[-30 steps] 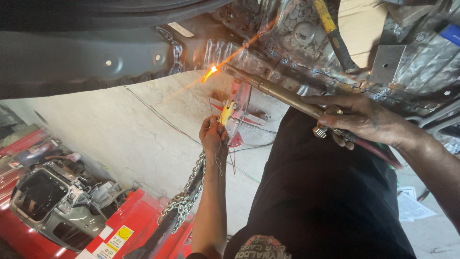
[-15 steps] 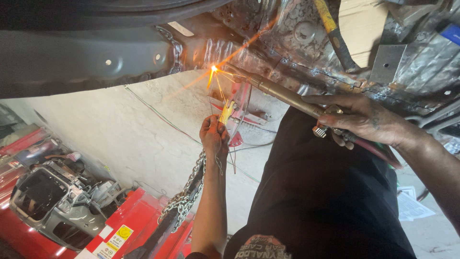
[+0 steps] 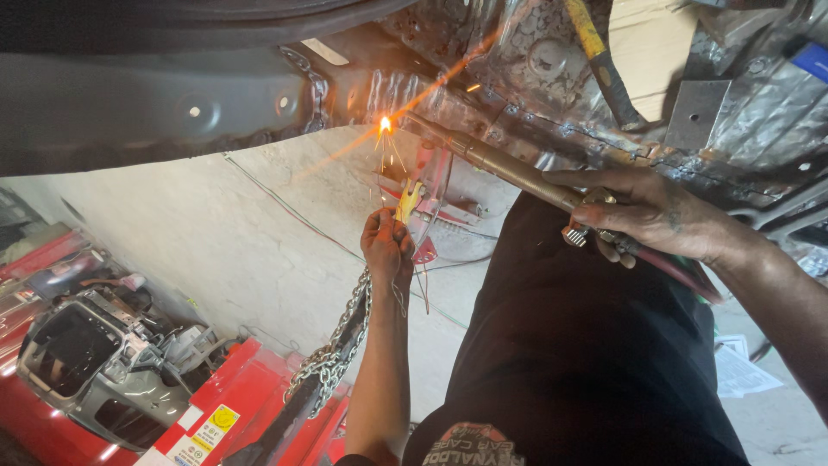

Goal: The person works beneath a vehicle raised on a lift, holding a welding/cutting torch in one hand and a cable or ground clamp in the other, striking an arc along the vehicle underbody that produces sparks and glowing metal as they move along the seam.

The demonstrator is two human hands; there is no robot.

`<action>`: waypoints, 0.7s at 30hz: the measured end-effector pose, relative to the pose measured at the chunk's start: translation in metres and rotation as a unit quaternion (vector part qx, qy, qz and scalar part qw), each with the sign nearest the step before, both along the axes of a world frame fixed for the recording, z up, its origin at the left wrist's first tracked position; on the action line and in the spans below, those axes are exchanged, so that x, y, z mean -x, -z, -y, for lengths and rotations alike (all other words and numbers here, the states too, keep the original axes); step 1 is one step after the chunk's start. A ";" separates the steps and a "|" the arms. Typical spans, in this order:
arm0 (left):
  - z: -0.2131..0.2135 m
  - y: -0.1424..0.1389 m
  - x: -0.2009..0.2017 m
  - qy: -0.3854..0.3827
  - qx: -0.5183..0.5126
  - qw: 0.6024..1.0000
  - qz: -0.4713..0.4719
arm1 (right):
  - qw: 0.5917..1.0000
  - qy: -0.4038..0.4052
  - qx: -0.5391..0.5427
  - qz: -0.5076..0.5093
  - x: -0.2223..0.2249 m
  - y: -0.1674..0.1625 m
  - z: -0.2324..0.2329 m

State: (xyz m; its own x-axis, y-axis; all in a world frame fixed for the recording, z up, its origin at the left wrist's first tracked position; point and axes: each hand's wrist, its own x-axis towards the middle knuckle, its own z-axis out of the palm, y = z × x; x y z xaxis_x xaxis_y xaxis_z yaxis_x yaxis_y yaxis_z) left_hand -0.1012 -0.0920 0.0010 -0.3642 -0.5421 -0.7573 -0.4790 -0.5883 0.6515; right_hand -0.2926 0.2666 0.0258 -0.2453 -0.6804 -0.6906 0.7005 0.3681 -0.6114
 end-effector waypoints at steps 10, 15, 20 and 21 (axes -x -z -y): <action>-0.017 -0.007 -0.020 0.035 -0.009 0.999 0.012 | 1.000 0.010 -0.005 0.005 0.004 -0.010 0.002; -0.011 -0.015 -0.038 0.059 -0.033 0.998 0.014 | 1.000 -0.004 0.001 -0.021 0.004 -0.006 0.003; 0.012 -0.024 -0.050 0.082 -0.023 0.996 -0.014 | 1.000 0.001 0.001 -0.009 0.003 -0.005 0.003; 0.016 -0.026 -0.051 0.088 -0.013 0.996 -0.005 | 1.000 0.005 0.006 -0.002 0.003 -0.005 0.004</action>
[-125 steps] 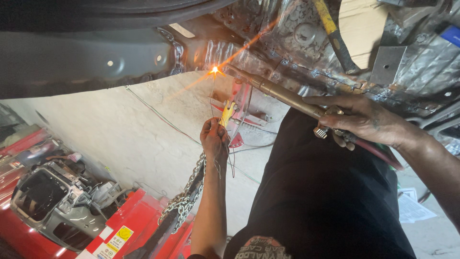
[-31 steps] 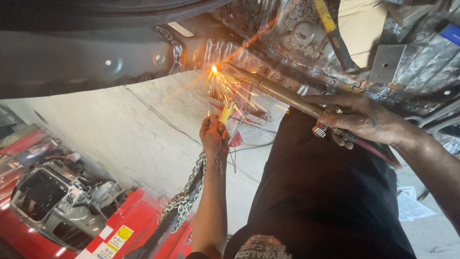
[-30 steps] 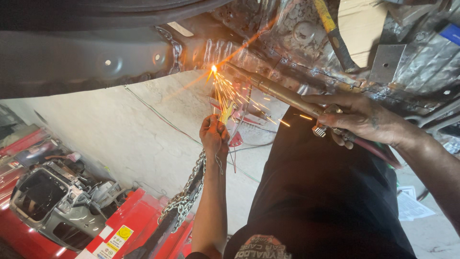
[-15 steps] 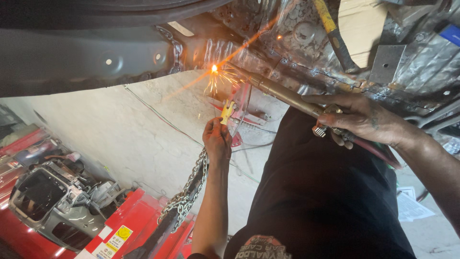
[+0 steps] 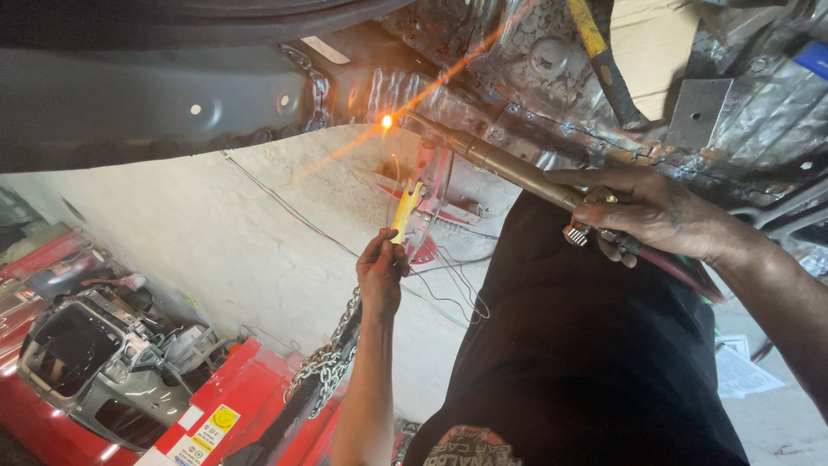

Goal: The person works beneath a vehicle raised on a lift, holding a welding/cutting torch in one hand and a cable or ground clamp in the other, striking an arc along the vehicle underbody that produces sparks and glowing metal as they move along the seam.

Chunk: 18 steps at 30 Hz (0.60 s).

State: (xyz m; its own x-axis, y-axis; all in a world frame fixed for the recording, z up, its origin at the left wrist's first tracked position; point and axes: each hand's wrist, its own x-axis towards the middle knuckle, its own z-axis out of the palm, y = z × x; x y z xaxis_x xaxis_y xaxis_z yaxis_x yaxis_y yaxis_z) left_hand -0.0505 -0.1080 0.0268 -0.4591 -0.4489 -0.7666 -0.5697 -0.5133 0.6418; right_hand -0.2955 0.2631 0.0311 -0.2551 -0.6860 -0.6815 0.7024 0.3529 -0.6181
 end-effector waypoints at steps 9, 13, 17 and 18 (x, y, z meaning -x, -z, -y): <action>0.022 -0.001 -0.013 0.027 0.076 0.995 0.056 | 1.000 0.007 0.012 -0.002 0.002 -0.005 0.001; 0.019 0.003 -0.014 0.042 0.070 0.995 0.058 | 1.000 -0.001 -0.007 0.024 0.004 -0.007 0.003; 0.014 0.002 -0.009 0.055 0.020 0.997 0.055 | 1.000 -0.013 -0.020 0.008 0.005 -0.008 0.005; 0.012 0.001 -0.007 0.054 0.008 0.997 0.044 | 1.000 -0.013 -0.015 0.002 0.006 -0.007 0.005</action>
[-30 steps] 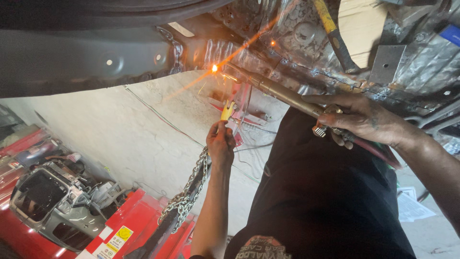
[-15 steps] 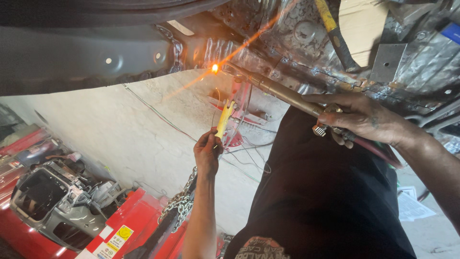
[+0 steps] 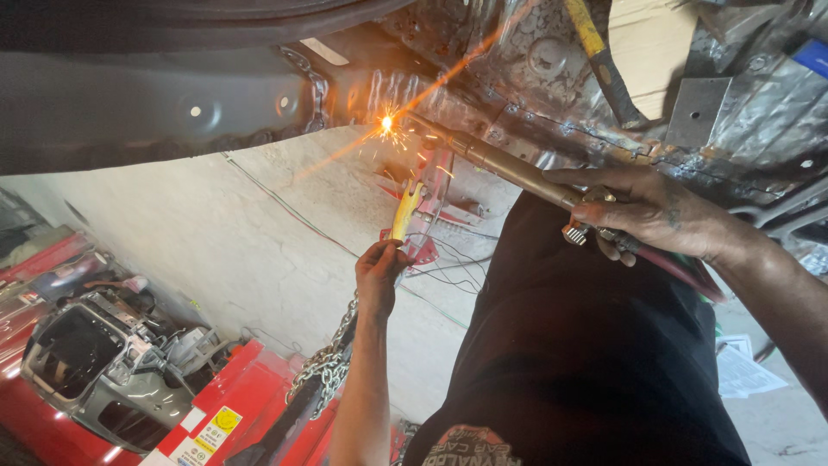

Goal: The person works beneath a vehicle raised on a lift, holding a welding/cutting torch in one hand and a cable or ground clamp in the other, striking an arc along the vehicle underbody that produces sparks and glowing metal as they move along the seam.

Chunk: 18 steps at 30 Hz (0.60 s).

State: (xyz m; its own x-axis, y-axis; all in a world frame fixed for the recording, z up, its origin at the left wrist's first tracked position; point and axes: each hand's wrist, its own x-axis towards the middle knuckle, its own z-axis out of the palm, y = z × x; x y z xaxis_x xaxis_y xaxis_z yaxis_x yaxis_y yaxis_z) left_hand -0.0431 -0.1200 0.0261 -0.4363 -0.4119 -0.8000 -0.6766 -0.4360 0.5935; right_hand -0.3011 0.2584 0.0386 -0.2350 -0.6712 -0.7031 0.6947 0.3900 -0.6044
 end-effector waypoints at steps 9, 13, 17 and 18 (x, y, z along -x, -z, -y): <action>-0.015 -0.013 0.019 0.028 -0.082 0.996 0.012 | 1.000 -0.005 -0.003 -0.009 -0.002 0.003 -0.002; -0.019 -0.013 0.023 0.037 -0.118 0.992 -0.011 | 1.000 -0.002 0.012 -0.005 -0.006 0.006 -0.004; -0.022 -0.012 0.025 0.053 -0.138 0.989 -0.025 | 1.000 -0.002 0.006 -0.007 -0.007 0.008 -0.005; -0.023 -0.012 0.025 0.064 -0.129 0.989 -0.021 | 1.000 -0.002 0.002 -0.010 -0.008 0.008 -0.004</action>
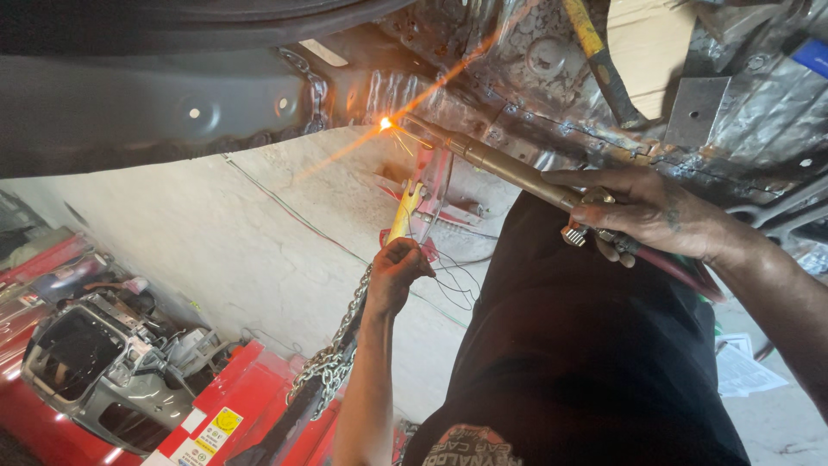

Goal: The person works beneath a vehicle raised on a lift, holding a welding/cutting torch in one hand and a cable or ground clamp in the other, striking an arc along the vehicle underbody that produces sparks and glowing metal as they move along the seam.

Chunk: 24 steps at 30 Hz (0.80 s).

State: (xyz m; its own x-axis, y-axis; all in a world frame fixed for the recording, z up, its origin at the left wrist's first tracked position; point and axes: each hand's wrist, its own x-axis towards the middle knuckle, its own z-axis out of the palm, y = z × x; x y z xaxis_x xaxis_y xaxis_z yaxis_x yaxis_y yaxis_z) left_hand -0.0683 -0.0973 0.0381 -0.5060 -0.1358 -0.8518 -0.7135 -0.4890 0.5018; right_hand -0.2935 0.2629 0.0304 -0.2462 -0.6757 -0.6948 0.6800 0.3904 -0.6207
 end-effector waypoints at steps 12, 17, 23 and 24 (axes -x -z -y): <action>-0.008 0.004 0.008 0.034 0.070 0.997 0.002 | 1.000 0.018 0.017 0.004 -0.003 0.002 -0.002; -0.009 0.008 0.007 0.029 0.117 0.993 0.013 | 1.000 0.015 0.013 0.012 -0.003 0.004 -0.003; -0.006 0.017 0.002 -0.022 0.158 0.987 0.018 | 1.000 0.015 0.022 0.009 0.002 -0.002 0.000; -0.005 0.019 0.001 -0.022 0.157 0.987 0.011 | 1.000 0.009 0.007 0.007 0.002 -0.004 0.001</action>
